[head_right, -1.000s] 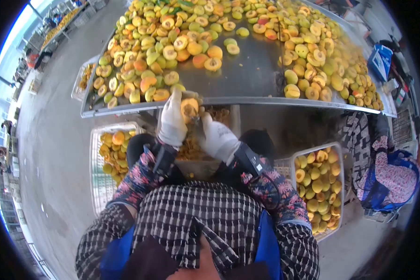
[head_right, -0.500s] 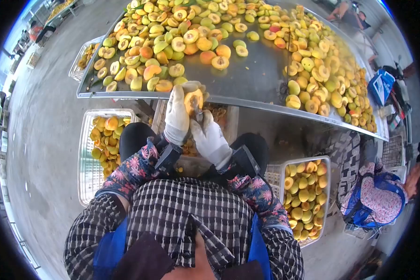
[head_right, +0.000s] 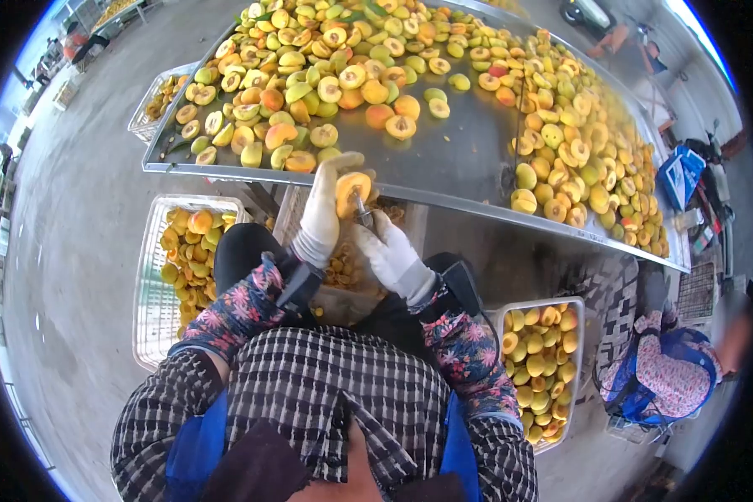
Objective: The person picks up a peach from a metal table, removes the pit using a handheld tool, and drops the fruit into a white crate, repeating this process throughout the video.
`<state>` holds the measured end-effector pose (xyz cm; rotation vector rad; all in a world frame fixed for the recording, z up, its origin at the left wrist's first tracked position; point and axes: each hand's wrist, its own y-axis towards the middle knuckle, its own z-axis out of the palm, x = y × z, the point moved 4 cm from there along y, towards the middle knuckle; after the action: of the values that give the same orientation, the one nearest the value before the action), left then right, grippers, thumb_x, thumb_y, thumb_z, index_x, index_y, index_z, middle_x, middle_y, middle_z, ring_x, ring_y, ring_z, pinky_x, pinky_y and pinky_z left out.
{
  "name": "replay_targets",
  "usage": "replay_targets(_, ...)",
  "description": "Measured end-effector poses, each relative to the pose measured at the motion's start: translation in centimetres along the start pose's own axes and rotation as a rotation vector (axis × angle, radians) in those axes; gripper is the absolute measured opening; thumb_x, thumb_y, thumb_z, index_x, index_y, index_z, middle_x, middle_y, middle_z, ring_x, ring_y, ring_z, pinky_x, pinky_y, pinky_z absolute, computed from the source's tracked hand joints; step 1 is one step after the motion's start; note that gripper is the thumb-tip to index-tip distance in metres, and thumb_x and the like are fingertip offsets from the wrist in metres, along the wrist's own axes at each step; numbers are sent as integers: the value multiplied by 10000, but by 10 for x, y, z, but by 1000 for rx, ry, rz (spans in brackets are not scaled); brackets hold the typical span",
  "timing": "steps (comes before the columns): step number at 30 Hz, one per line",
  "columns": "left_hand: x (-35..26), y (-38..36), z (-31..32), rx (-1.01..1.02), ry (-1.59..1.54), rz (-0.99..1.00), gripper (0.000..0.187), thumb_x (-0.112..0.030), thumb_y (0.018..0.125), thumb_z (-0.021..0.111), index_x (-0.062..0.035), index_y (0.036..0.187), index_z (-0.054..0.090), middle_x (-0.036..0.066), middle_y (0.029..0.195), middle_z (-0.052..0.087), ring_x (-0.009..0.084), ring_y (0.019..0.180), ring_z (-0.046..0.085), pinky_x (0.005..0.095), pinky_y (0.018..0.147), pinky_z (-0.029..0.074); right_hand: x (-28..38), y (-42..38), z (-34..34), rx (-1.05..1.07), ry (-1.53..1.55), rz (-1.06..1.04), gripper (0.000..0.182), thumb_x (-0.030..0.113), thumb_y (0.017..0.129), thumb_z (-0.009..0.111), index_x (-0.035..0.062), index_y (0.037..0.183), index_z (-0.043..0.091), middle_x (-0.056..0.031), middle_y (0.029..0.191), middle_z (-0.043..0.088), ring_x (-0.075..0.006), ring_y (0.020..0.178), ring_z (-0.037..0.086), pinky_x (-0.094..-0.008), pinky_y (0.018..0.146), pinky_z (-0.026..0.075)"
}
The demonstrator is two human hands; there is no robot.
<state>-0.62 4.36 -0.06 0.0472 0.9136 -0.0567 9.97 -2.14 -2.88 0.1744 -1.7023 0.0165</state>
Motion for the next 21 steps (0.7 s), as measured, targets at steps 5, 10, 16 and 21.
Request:
replay_targets(5, 6, 3, -12, 155, 80, -172, 455, -369, 1022, 399, 22, 923, 608, 129, 861, 660, 223, 788, 656, 316, 717, 534, 23, -2, -6, 72, -439, -98, 337, 147, 908, 547, -24, 1185, 460, -300, 858, 617, -467, 866, 597, -472, 698, 482)
replay_targets(10, 11, 9, -15, 231, 121, -565, 435, -396, 982, 499, 20, 906, 603, 142, 860, 652, 258, 766, 668, 342, 674, 557, -8, -8, 5, 32, -274, -140, 246, 175, 942, 530, 11, 1120, 486, -137, 781, 635, -351, 707, 618, -433, 642, 484)
replay_targets(16, 17, 11, -15, 282, 30, -654, 379, -382, 951, 569, -12, 873, 583, 152, 860, 643, 307, 771, 669, 395, 690, 577, 7, -26, 20, 113, 647, 518, 182, 273, 980, 519, 113, 1065, 503, 32, 625, 416, -106, 448, 380, -253, 413, 322)
replay_targets(21, 17, 9, -4, 244, -273, -684, 337, -375, 949, 568, -42, 895, 584, 135, 865, 648, 285, 749, 664, 405, 695, 571, 13, -27, 25, 144, 1035, 599, 222, 336, 1003, 462, 121, 1012, 515, 26, 598, 398, -96, 389, 333, -240, 358, 269)
